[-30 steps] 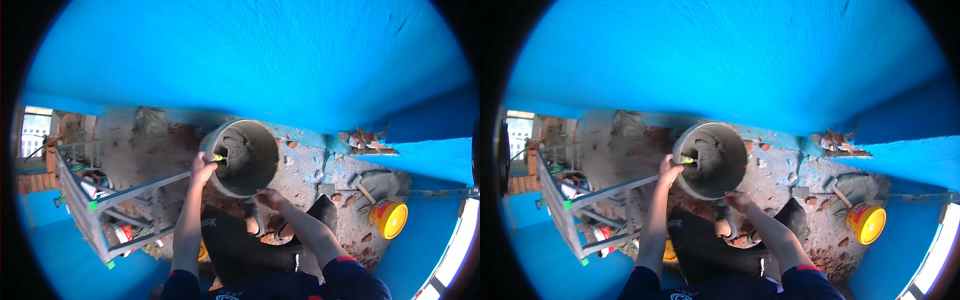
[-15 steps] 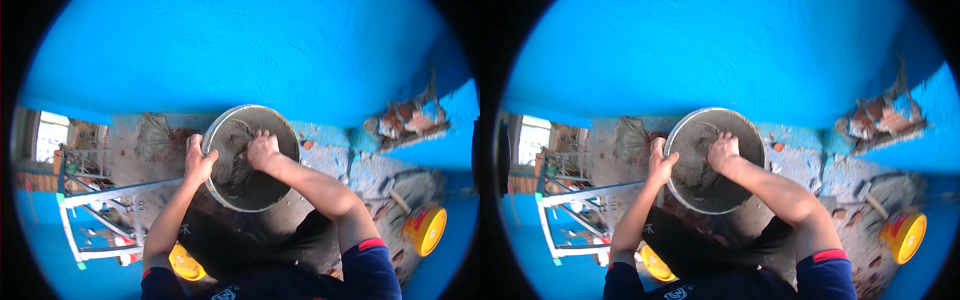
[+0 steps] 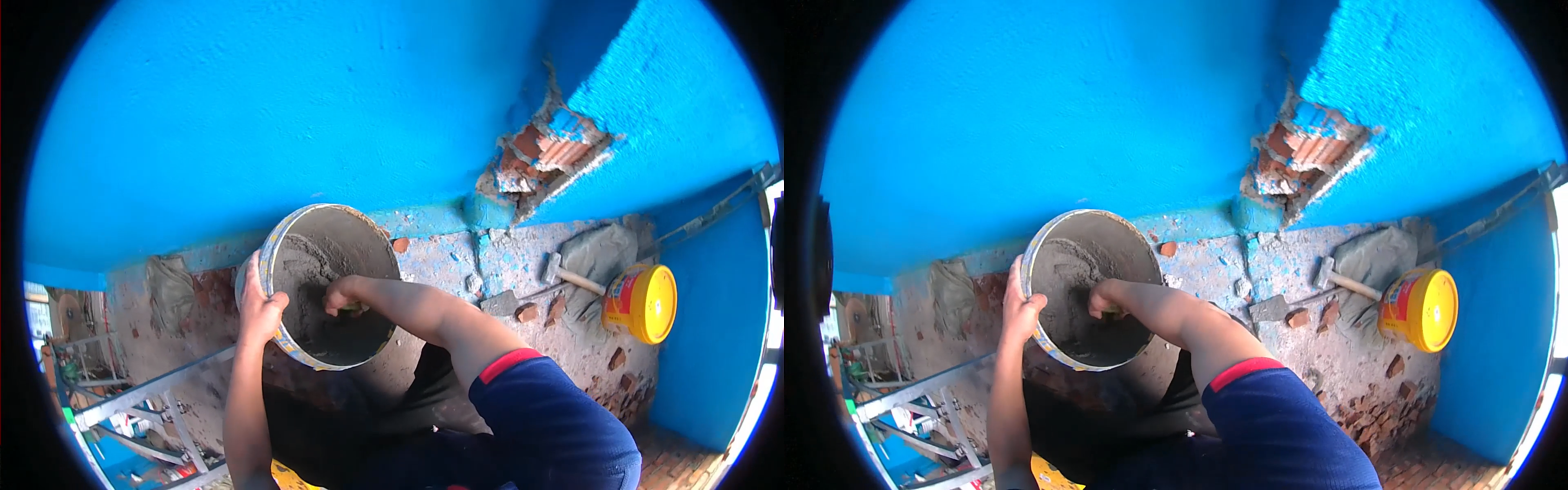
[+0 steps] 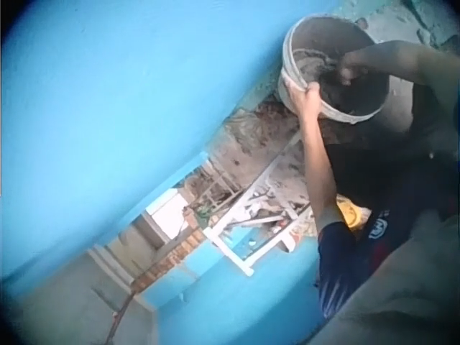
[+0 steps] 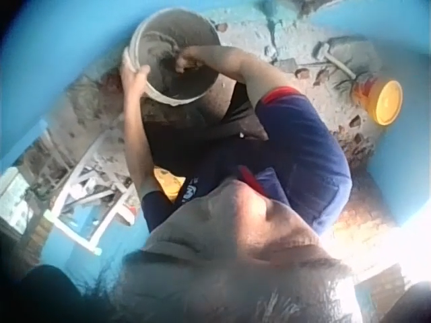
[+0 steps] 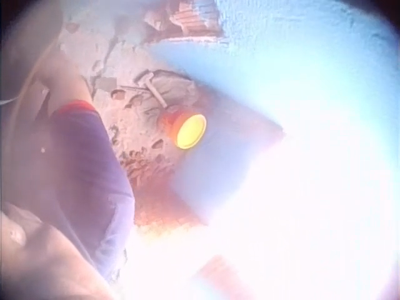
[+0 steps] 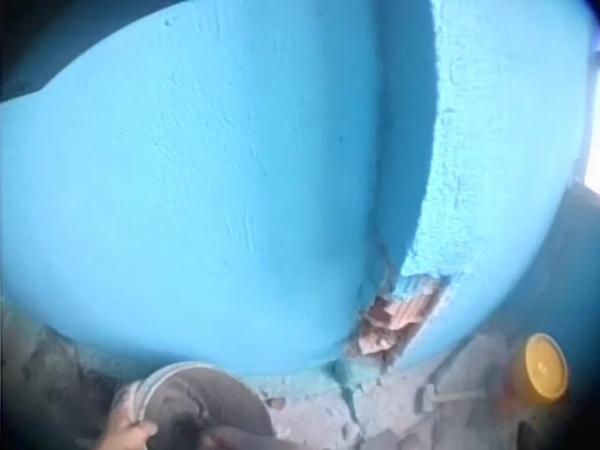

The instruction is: The person picks up a bucket of cement, scoops cement with a trowel, and applies and spreads the cement onto a damaged wall corner.

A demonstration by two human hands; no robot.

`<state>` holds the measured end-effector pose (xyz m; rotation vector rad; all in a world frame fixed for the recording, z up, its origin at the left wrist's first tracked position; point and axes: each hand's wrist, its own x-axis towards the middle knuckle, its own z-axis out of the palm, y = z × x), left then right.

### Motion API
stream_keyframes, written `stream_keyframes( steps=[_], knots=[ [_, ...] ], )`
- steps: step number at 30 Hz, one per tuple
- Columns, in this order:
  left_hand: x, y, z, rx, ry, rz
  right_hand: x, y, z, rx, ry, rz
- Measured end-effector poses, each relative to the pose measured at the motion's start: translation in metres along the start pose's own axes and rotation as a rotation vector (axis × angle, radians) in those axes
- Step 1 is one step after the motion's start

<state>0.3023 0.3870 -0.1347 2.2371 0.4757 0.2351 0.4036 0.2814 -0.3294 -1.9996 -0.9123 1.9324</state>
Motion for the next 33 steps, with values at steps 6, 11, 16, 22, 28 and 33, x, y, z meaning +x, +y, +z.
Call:
stream_keyframes(
  steps=[6,11,16,22,28,33],
  knots=[
    [0.002,-0.003,-0.012,-0.147,-0.057,-0.068,-0.078,-0.04,0.015,0.474,-0.16,-0.093],
    [0.013,0.017,-0.027,-0.327,-0.181,-0.072,-0.186,-0.032,-0.008,-0.681,0.507,-0.191],
    [0.0,0.009,-0.008,-0.215,-0.272,0.069,-0.093,-0.053,-0.019,-0.772,0.811,-0.034],
    [-0.007,0.009,-0.012,-0.155,-0.294,0.122,-0.025,-0.07,0.025,-0.538,0.728,0.012],
    [0.005,-0.005,-0.012,-0.263,-0.242,0.097,-0.006,-0.058,0.08,-0.763,0.605,0.004],
    [-0.004,-0.003,-0.031,-0.352,-0.183,0.031,-0.099,-0.051,0.045,-0.949,0.53,-0.224]
  ],
)
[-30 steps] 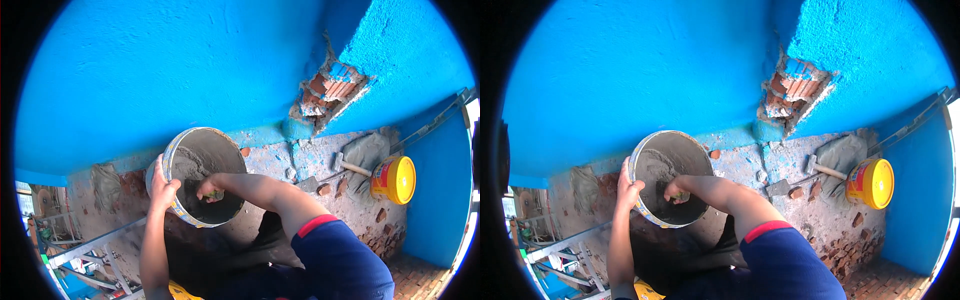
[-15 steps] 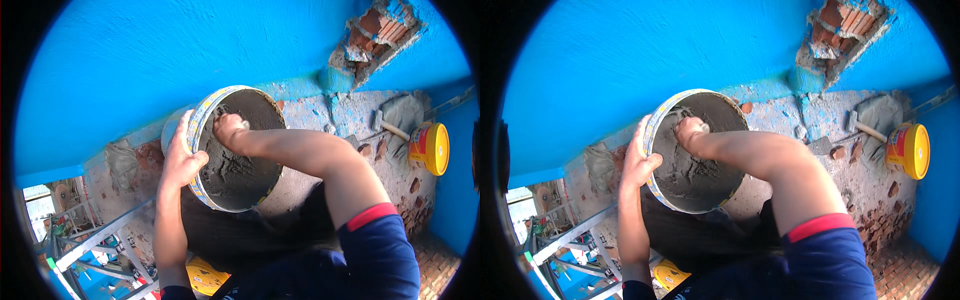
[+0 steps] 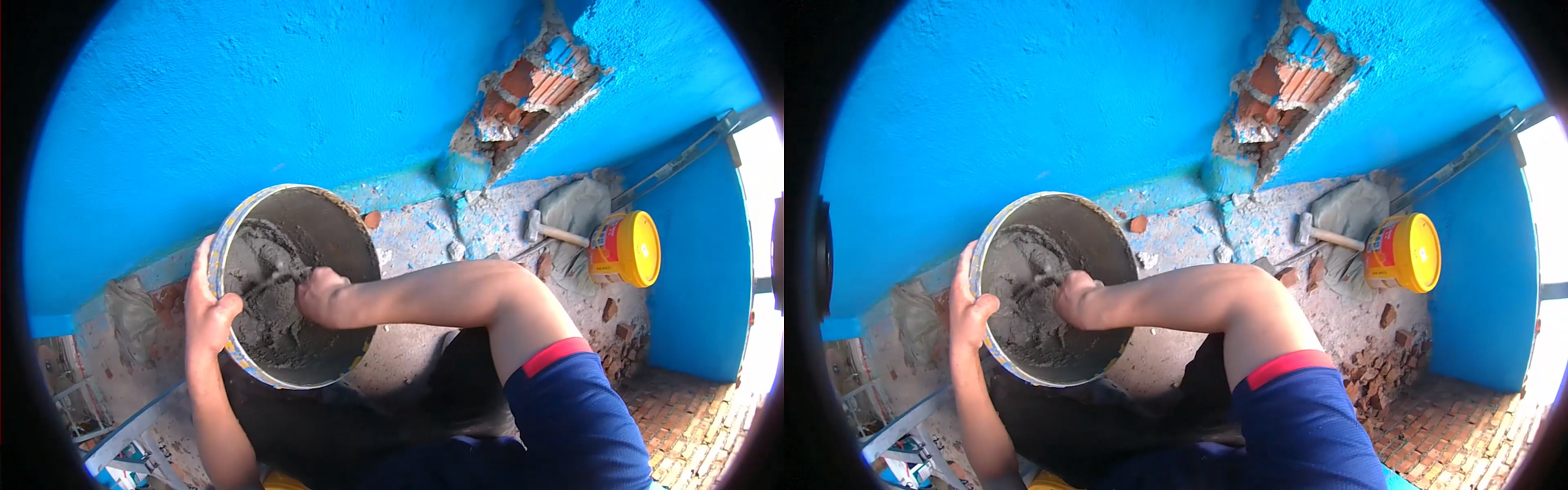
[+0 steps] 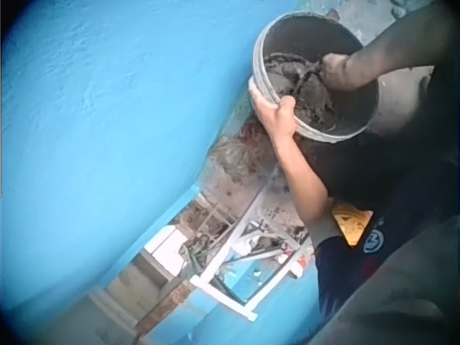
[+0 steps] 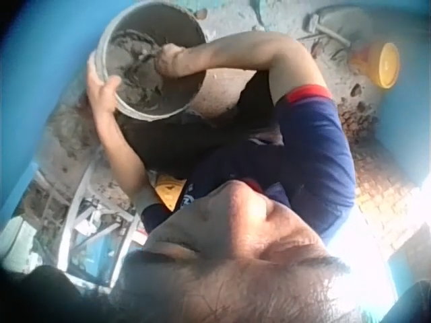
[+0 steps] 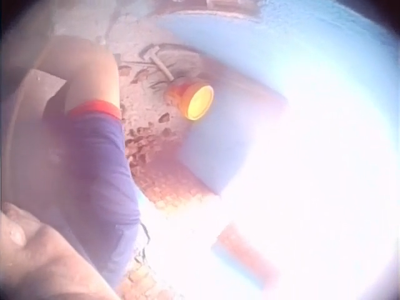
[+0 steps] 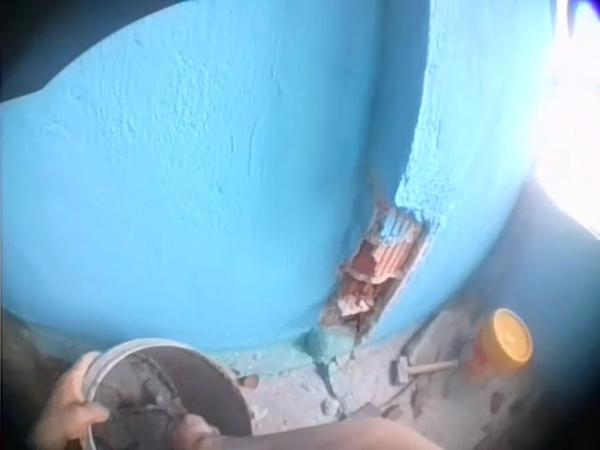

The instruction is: The person picks up a bucket of cement, scoops cement with a trowel, and applies and spreads the cement onto a damaged wall corner.

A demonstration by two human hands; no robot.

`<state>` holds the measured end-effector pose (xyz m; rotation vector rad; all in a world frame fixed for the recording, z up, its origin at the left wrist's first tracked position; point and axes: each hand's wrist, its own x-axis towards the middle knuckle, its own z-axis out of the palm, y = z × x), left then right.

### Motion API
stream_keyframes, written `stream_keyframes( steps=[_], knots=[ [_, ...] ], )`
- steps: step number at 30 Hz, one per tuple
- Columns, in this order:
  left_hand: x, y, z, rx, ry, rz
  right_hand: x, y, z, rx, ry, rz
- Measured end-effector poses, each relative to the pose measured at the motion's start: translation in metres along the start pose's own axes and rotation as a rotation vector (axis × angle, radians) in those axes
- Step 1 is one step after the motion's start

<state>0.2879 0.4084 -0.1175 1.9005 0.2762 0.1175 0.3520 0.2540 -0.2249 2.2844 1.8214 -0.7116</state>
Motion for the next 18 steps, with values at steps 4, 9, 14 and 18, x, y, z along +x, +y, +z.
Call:
stream_keyframes(
  steps=[4,9,14,18],
  knots=[
    [0.011,0.006,0.021,0.094,0.026,0.036,-0.005,0.03,0.006,-0.026,0.172,0.24],
    [0.014,0.005,0.048,0.086,-0.015,0.055,0.057,0.033,0.062,0.256,-0.03,0.356],
    [0.001,0.006,0.031,0.122,0.036,0.002,0.01,0.011,0.03,0.098,-0.014,-0.011],
    [0.014,0.001,0.037,0.055,0.02,0.045,-0.046,0.056,0.022,-0.411,0.105,0.196]
  ],
)
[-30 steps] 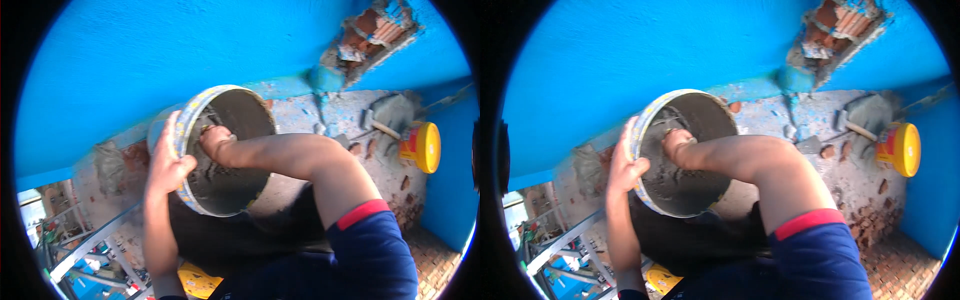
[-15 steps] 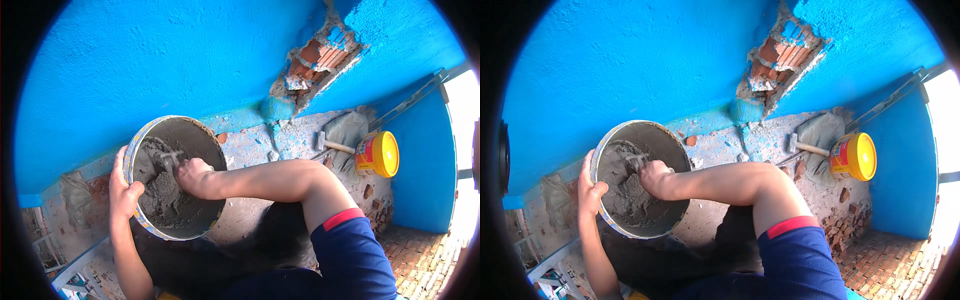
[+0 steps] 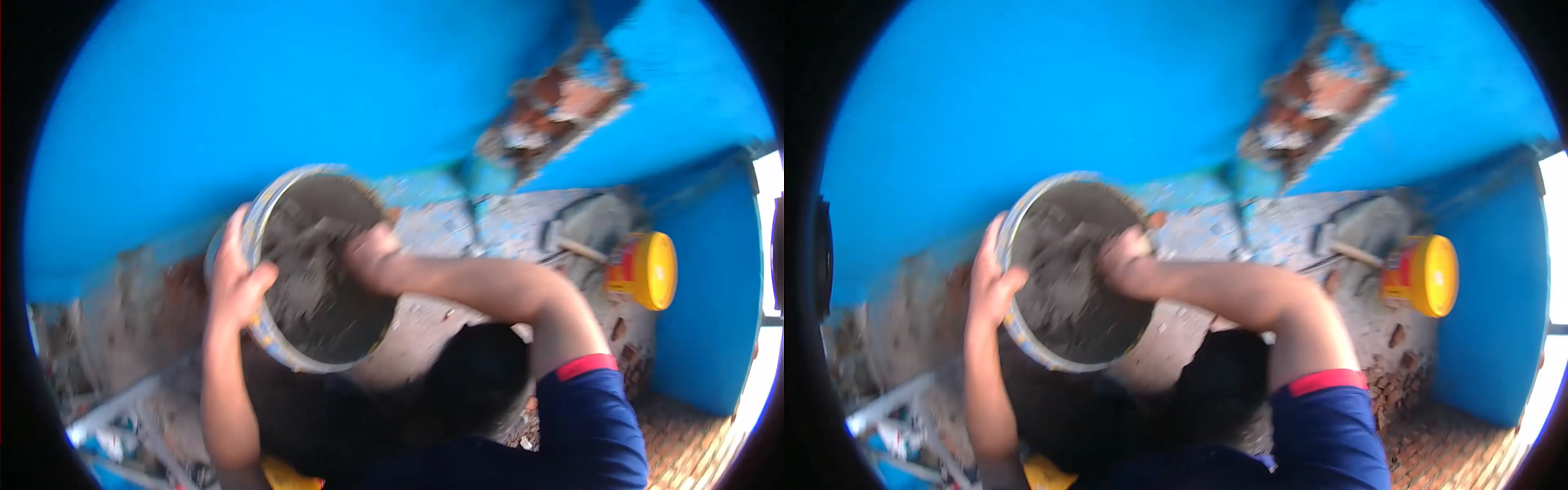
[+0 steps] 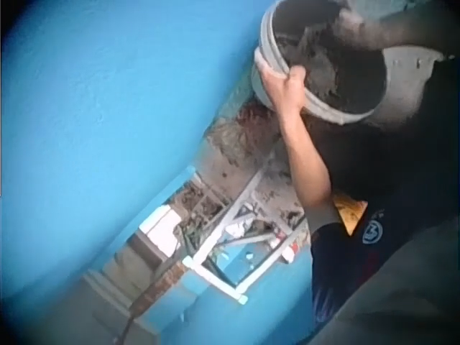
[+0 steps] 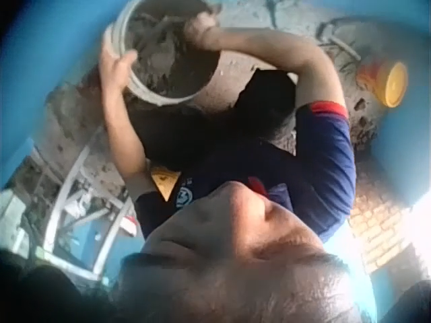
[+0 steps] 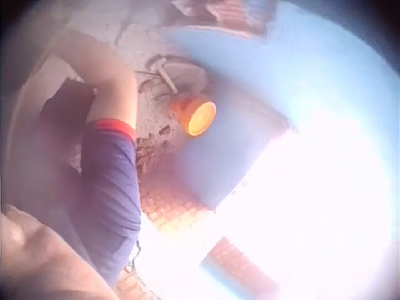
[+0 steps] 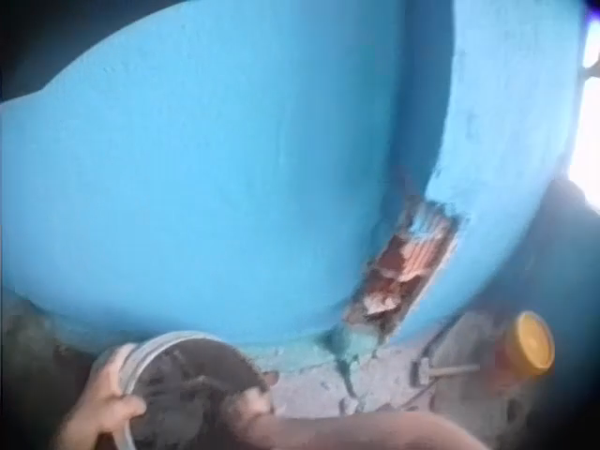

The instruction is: The person picks up a bucket of cement, scoops cement with a trowel, and applies and spreads the cement onto a damaged wall corner.

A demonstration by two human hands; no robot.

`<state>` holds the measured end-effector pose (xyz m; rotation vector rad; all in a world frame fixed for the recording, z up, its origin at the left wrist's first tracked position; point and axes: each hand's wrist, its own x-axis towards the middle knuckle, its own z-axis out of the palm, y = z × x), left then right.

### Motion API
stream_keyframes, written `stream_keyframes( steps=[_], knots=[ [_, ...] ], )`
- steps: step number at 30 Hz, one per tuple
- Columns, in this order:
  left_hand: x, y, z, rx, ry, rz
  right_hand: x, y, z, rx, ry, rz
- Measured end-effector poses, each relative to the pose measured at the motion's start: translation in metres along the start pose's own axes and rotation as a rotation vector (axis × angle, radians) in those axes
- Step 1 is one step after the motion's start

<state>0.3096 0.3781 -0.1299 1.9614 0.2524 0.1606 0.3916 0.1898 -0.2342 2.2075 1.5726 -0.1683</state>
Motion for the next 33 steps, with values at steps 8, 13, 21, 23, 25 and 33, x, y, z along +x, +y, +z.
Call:
stream_keyframes(
  steps=[8,13,21,23,25,33],
  knots=[
    [-0.007,0.004,0.0,0.026,0.001,0.01,0.044,-0.024,0.023,0.585,-0.145,-0.057],
    [-0.01,-0.004,-0.004,0.114,0.01,-0.011,0.042,-0.034,0.036,0.818,-0.254,-0.18],
    [-0.009,-0.004,-0.006,0.041,0.025,0.0,0.016,-0.013,0.045,1.149,-0.351,-0.261],
    [-0.007,0.006,-0.001,-0.076,-0.03,-0.034,0.011,-0.022,0.076,1.254,-0.141,-0.204],
    [-0.013,-0.001,-0.008,-0.066,-0.024,-0.053,-0.002,-0.014,0.057,1.247,-0.189,-0.182],
    [-0.017,-0.008,-0.008,0.053,0.034,-0.017,-0.067,0.034,0.05,1.153,0.007,-0.091]
  ],
)
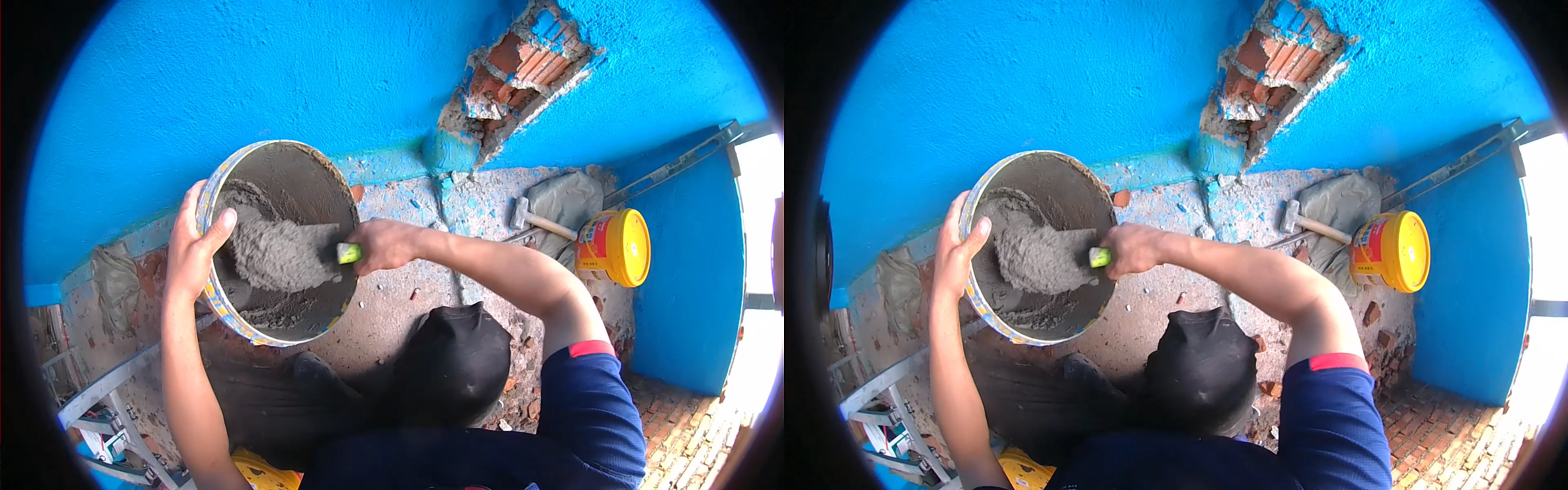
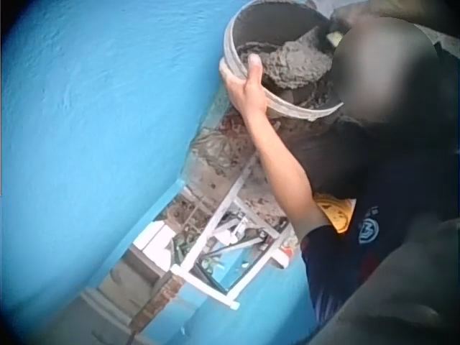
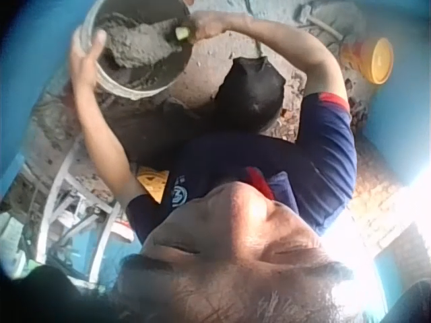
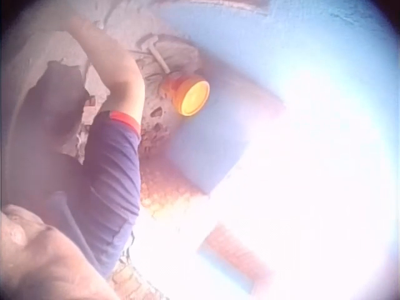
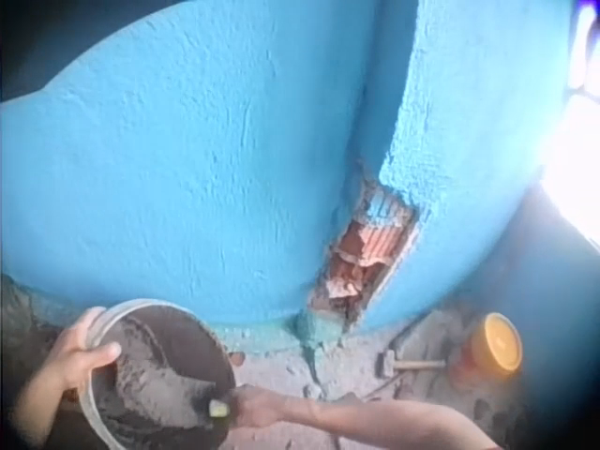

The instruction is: The person picks up a bucket of cement, scoops cement with a trowel, and applies and spreads the cement onto a damaged wall corner.

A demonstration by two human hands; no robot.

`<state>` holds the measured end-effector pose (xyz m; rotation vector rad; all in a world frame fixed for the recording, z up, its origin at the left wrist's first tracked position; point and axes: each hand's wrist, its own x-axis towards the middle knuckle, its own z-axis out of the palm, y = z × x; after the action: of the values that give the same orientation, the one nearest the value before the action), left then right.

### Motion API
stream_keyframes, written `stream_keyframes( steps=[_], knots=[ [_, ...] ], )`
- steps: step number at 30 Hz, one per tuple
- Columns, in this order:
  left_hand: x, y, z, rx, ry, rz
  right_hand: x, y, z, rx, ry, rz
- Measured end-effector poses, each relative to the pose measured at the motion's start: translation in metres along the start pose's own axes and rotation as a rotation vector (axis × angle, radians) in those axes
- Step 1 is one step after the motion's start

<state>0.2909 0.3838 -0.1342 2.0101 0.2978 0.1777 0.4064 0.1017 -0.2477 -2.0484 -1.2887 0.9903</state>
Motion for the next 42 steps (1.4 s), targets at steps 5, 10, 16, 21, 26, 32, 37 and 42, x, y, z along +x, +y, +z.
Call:
stream_keyframes(
  steps=[5,10,16,21,26,32,37,42],
  knots=[
    [0.002,0.001,0.002,0.017,-0.018,-0.019,-0.066,-0.015,-0.029,0.132,0.005,0.208],
    [0.004,-0.02,-0.019,-0.05,0.032,-0.076,-0.145,-0.015,-0.04,0.154,0.046,0.352],
    [-0.006,-0.035,-0.058,-0.179,0.07,-0.152,-0.216,-0.018,-0.057,0.359,-0.094,0.714],
    [-0.008,-0.023,-0.053,-0.037,0.061,-0.094,-0.237,0.043,-0.126,0.817,-0.033,0.889],
    [-0.006,-0.014,-0.031,0.062,0.063,-0.073,-0.227,0.136,-0.218,1.227,0.165,0.925],
    [-0.006,-0.011,-0.03,0.088,0.03,-0.066,-0.227,0.119,-0.23,1.066,0.183,0.914],
    [-0.004,-0.006,-0.023,0.114,0.05,-0.065,-0.252,0.098,-0.225,0.92,0.204,0.864],
    [-0.004,-0.005,-0.027,0.147,0.059,-0.082,-0.287,0.076,-0.203,0.793,0.295,0.778]
  ],
)
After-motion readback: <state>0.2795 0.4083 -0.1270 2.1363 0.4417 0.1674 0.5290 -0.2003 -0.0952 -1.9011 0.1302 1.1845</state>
